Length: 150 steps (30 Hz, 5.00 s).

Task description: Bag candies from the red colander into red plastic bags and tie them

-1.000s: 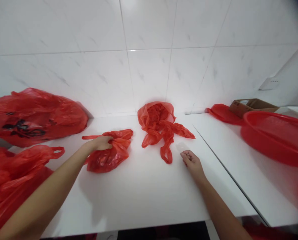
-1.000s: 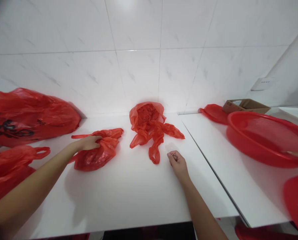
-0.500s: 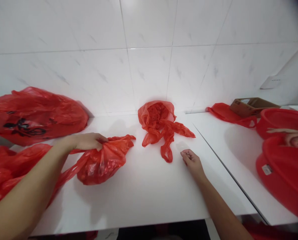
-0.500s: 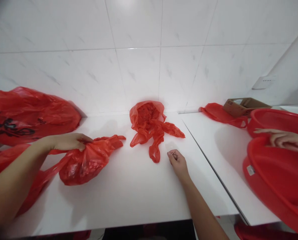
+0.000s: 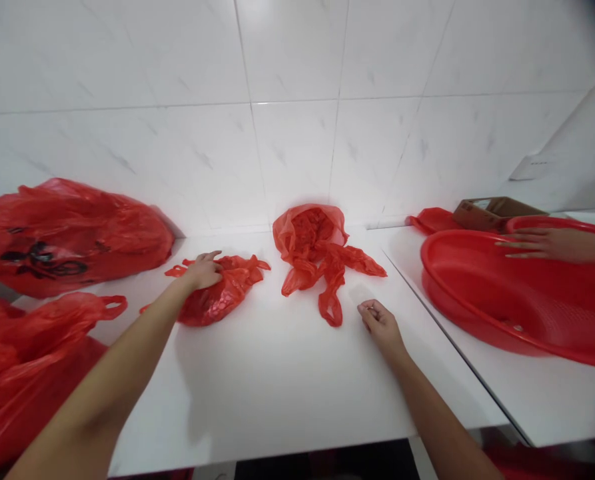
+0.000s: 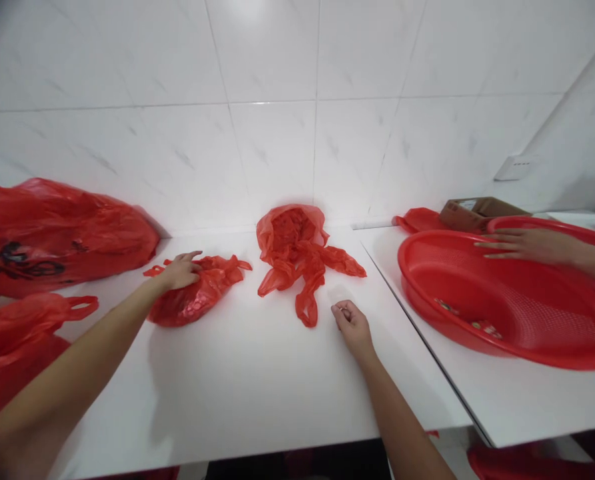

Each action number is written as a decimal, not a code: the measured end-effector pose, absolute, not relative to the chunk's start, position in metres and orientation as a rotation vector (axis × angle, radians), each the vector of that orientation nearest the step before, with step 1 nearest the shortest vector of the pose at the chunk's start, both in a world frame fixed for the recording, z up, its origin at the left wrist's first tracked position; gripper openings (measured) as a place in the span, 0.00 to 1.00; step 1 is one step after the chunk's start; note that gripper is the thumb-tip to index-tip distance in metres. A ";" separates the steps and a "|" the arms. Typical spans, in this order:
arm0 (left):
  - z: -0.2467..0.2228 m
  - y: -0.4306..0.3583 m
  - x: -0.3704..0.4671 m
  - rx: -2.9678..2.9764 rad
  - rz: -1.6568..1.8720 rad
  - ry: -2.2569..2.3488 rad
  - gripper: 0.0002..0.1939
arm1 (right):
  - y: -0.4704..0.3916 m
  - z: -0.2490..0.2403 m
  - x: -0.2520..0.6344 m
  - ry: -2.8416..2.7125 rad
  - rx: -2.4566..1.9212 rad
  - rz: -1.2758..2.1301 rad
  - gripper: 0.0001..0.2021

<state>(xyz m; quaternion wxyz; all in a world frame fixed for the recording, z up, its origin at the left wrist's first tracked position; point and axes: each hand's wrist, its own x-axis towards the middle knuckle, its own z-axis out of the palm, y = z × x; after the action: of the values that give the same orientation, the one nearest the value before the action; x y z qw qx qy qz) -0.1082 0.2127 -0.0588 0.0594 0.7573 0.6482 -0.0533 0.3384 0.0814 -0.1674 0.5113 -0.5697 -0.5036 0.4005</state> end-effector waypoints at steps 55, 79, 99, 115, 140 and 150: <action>-0.013 0.024 -0.053 2.619 0.027 1.678 0.19 | 0.070 -0.071 0.182 -2.004 -0.870 0.705 0.08; -0.054 0.099 -0.018 2.484 0.560 2.030 0.34 | 0.089 -0.171 0.302 -1.530 -1.348 0.621 0.11; -0.133 -0.004 0.093 1.342 1.170 1.392 0.23 | -0.038 -0.110 0.301 -1.708 -1.111 1.266 0.07; -0.142 0.031 0.093 1.750 1.018 1.459 0.06 | -0.049 -0.144 0.390 -0.682 -1.308 0.957 0.13; -0.101 -0.030 0.109 0.963 0.916 0.782 0.06 | -0.038 -0.089 0.305 -2.276 -1.336 0.428 0.10; -0.081 -0.020 0.098 0.549 1.335 0.851 0.13 | -0.048 -0.091 0.292 -2.591 -0.989 0.901 0.09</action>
<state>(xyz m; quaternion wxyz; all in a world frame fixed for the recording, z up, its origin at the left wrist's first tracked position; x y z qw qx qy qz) 0.0977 -0.0202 -0.0810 0.6690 0.2436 0.3775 0.5922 0.2916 -0.0477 -0.0913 0.1124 -0.3371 -0.8829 0.3070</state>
